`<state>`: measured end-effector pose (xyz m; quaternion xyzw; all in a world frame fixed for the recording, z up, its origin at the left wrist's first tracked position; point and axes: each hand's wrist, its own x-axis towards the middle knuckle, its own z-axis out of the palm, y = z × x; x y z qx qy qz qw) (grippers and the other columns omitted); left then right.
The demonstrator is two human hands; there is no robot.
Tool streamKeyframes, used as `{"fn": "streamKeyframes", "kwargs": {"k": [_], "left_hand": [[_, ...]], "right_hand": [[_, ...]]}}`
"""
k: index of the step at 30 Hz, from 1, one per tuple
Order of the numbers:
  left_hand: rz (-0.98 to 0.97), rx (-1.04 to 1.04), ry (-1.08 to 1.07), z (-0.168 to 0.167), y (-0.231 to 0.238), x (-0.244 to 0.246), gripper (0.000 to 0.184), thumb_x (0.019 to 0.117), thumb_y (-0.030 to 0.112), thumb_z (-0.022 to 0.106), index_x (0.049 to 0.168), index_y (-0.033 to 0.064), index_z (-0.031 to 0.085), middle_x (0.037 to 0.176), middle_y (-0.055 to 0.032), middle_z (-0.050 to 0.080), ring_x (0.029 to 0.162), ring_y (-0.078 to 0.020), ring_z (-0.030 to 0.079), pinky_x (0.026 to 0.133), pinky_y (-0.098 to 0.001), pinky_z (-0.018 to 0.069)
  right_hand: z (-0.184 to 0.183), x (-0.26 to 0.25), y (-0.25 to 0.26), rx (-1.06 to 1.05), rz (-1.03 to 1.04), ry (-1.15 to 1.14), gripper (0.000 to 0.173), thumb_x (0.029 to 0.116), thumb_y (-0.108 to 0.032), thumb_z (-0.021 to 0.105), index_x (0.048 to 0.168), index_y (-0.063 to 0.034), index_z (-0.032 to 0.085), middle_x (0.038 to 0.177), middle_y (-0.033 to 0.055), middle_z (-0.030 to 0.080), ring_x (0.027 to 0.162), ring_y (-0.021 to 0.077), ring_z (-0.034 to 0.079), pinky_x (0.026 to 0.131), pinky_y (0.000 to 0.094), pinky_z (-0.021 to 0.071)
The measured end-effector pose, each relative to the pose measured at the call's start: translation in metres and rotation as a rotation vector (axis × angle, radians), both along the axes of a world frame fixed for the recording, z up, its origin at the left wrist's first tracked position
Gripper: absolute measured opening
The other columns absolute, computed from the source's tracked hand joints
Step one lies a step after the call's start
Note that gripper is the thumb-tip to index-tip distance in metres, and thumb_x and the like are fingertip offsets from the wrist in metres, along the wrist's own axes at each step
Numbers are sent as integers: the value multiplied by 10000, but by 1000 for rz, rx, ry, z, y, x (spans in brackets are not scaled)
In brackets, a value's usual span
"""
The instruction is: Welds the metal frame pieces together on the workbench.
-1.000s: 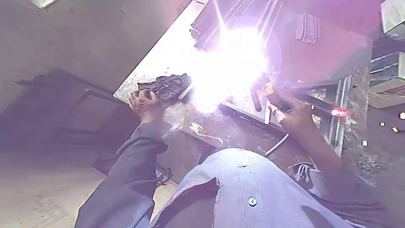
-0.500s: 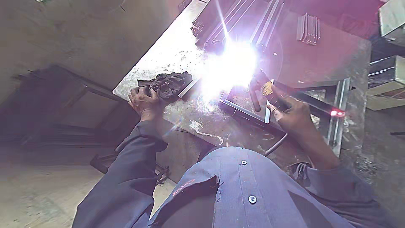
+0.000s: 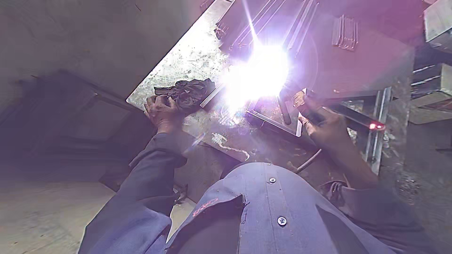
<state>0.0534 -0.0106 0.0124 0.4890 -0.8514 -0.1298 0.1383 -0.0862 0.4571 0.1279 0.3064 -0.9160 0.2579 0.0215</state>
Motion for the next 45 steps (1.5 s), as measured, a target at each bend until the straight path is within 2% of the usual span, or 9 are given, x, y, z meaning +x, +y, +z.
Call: {"fn": "streamKeyframes", "kwargs": {"k": [7,10,14,18,22,28,36,40,45], "left_hand": [[-3,-9,6,-5,-4,0,446,1031,404,485,1281,89,679,1471,-203,538,1406,-408,462,1123,-644,342],[-11,-3,-2,-1,-2,1,442,1034,395,488,1281,82,678,1466,-205,542,1403,-416,460,1124,-645,341],[-5,-7,8,0,1,1,425,1026,395,493,1262,99,685,1452,-192,551,1394,-401,471,1120,-642,345],[-9,-22,15,-10,-8,1,431,1025,405,490,1261,104,688,1446,-194,558,1381,-411,481,1105,-652,355],[15,10,8,-1,-1,0,424,1030,400,491,1277,115,684,1471,-170,543,1407,-379,462,1134,-631,337],[2,0,15,-2,-2,1,424,1030,399,491,1277,114,683,1465,-182,548,1400,-396,468,1127,-632,349],[-1,-12,10,-8,-7,1,431,1024,407,495,1268,107,687,1464,-194,546,1395,-408,470,1109,-646,356],[-3,15,-2,-5,-6,1,462,1033,420,488,1300,88,665,1496,-207,516,1420,-417,444,1126,-656,332],[-9,7,16,-6,-5,1,447,1034,408,486,1279,86,675,1474,-212,529,1404,-421,456,1119,-658,334]], "right_hand": [[0,0,0,-17,-18,-16,557,956,-221,705,1493,-189,559,1145,159,733,965,308,722,832,543,567],[0,0,-1,-32,-15,-27,561,959,-224,708,1498,-199,552,1141,141,730,964,273,718,843,507,577],[1,0,-4,-22,-31,-36,567,957,-209,700,1503,-233,548,1130,152,731,949,300,719,827,553,566],[-2,-2,-2,-32,-4,-25,555,957,-232,709,1489,-181,562,1135,148,726,939,278,719,823,513,578],[0,0,-3,-16,-30,-36,551,955,-236,711,1486,-205,567,1103,153,724,893,277,712,787,511,576],[1,1,-4,-27,-38,-42,555,959,-242,712,1491,-196,562,1144,150,727,955,283,717,834,521,572],[3,0,-4,-44,-54,-92,562,961,-229,720,1496,-193,553,1140,158,732,957,286,721,847,536,566],[3,-2,-4,-57,-42,-101,579,962,-220,712,1513,-204,534,1138,154,729,899,267,713,799,511,566],[3,-2,-6,-58,-45,-97,579,965,-224,718,1513,-202,534,1132,151,733,894,270,719,800,523,570]]}}
